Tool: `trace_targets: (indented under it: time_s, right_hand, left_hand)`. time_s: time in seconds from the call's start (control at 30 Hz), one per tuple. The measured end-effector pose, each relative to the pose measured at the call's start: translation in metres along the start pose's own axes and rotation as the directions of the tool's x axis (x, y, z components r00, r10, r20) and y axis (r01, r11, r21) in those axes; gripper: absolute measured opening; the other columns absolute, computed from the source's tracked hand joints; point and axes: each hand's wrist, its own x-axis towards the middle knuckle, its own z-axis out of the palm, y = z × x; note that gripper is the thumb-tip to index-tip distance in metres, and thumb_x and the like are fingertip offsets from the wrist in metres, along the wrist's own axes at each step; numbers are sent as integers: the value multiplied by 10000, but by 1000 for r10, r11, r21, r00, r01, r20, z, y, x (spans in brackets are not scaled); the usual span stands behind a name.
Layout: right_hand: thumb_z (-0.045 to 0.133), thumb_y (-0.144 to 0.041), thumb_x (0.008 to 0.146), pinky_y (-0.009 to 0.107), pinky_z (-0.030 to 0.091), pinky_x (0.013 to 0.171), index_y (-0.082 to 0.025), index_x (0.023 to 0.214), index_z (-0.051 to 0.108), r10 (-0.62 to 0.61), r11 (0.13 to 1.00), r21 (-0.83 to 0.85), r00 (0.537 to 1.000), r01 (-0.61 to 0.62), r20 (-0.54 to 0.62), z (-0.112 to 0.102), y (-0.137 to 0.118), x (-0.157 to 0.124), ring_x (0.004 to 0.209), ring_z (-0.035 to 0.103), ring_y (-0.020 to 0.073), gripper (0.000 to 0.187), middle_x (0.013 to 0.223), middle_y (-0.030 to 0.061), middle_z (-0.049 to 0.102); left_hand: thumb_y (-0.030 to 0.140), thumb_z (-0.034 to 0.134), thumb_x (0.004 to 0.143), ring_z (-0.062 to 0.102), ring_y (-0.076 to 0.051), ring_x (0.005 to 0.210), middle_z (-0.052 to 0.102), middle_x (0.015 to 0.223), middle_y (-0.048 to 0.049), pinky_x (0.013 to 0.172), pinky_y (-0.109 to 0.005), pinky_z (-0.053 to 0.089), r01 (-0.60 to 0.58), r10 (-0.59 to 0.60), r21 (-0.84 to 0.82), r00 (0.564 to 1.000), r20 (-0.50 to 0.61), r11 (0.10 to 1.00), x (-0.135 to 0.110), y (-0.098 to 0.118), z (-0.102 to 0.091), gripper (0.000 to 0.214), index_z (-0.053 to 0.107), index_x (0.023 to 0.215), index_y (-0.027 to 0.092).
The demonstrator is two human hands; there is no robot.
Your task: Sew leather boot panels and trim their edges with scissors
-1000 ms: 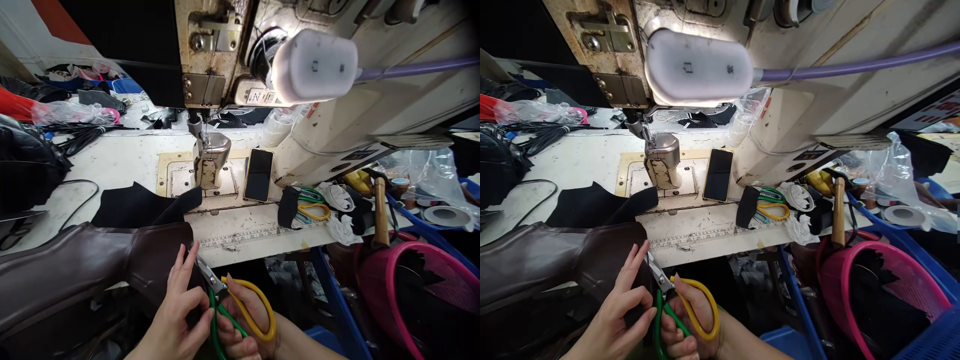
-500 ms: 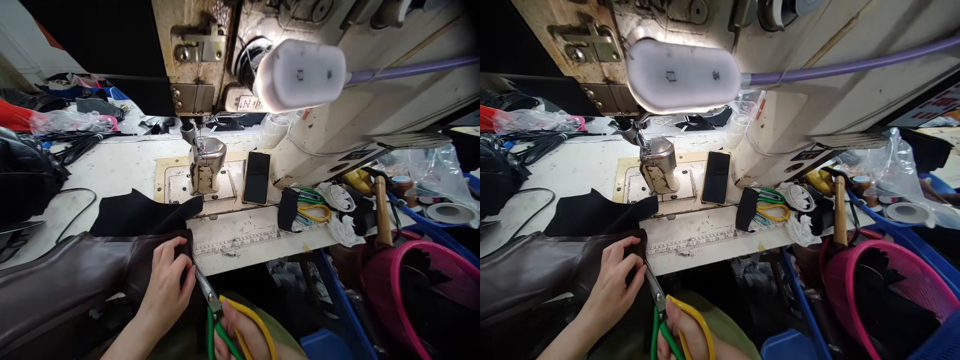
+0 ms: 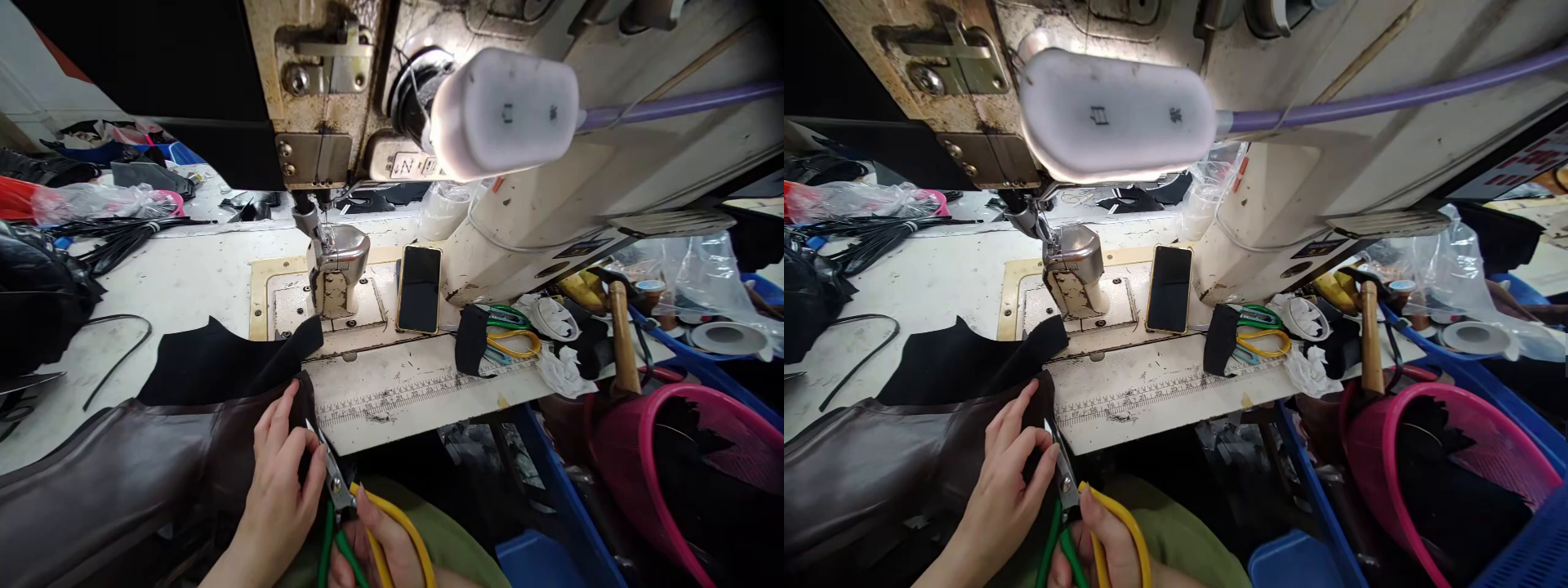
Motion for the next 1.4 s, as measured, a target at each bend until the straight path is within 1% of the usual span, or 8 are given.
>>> trace_targets:
  time_s: [0.17,0.37,0.53,0.73,0.93,1.13,1.27,1.4]
  right_hand:
    - [472,-900,674,191,230,279,-138,575,576,-71,989,139,976,43,205,-5,2,16,260,355,81,776,405,-12,463]
    - [441,-837,774,192,253,253,-121,640,603,-144,971,225,958,87,250,2,-1,23,253,356,77,746,455,-13,482]
    - [472,-843,748,196,271,252,-132,594,582,-126,977,196,974,89,190,13,-11,27,247,351,80,736,417,-22,452]
    - [416,-851,771,196,338,279,-151,609,550,-19,988,154,1000,23,-25,29,-33,25,277,369,72,731,447,-35,456]
    - [494,-818,762,193,371,303,-148,650,570,14,988,152,999,-18,30,34,-44,18,296,405,73,683,491,-32,493]
    - [260,-828,850,189,364,277,-150,588,548,43,985,165,999,-44,9,33,-52,17,253,358,64,782,437,-38,443]
    - [313,-830,836,175,330,253,-158,577,520,50,989,136,998,-56,46,32,-56,14,237,319,52,749,414,-50,425]
    - [430,-836,785,170,271,235,-184,579,455,-94,993,-76,992,88,-83,34,-77,-8,229,237,34,684,406,-91,358]
  left_hand:
    - [192,485,906,267,-361,1388,181,1609,-135,1000,-628,419,58,-50,-84,995,88,995,-1,-2,-5,145,523,766,199]
    - [276,441,941,188,-337,1451,94,1637,-101,1053,-614,374,184,-145,-201,971,191,962,1,-4,-15,222,550,763,200]
    - [334,428,948,115,-334,1485,67,1640,-88,1074,-612,347,230,-161,-299,958,238,926,1,-5,-21,272,566,753,203]
    - [327,481,909,108,-330,1491,113,1625,-84,1078,-604,339,214,-112,-387,956,271,897,-2,-9,-28,266,594,700,207]
    - [359,527,874,145,-338,1474,189,1598,-98,1084,-615,296,260,-113,-486,944,311,834,3,-14,-39,253,580,671,216]
    - [423,558,865,143,-322,1473,224,1587,-105,1095,-607,272,256,-85,-542,944,320,801,1,-17,-41,284,589,672,218]
    - [456,575,849,182,-321,1466,271,1572,-112,1096,-610,261,270,-80,-595,942,326,757,2,-20,-42,303,575,655,224]
    - [401,583,836,200,-321,1463,286,1571,-117,1088,-576,305,256,-71,-596,946,317,761,0,-26,-45,262,564,647,220]
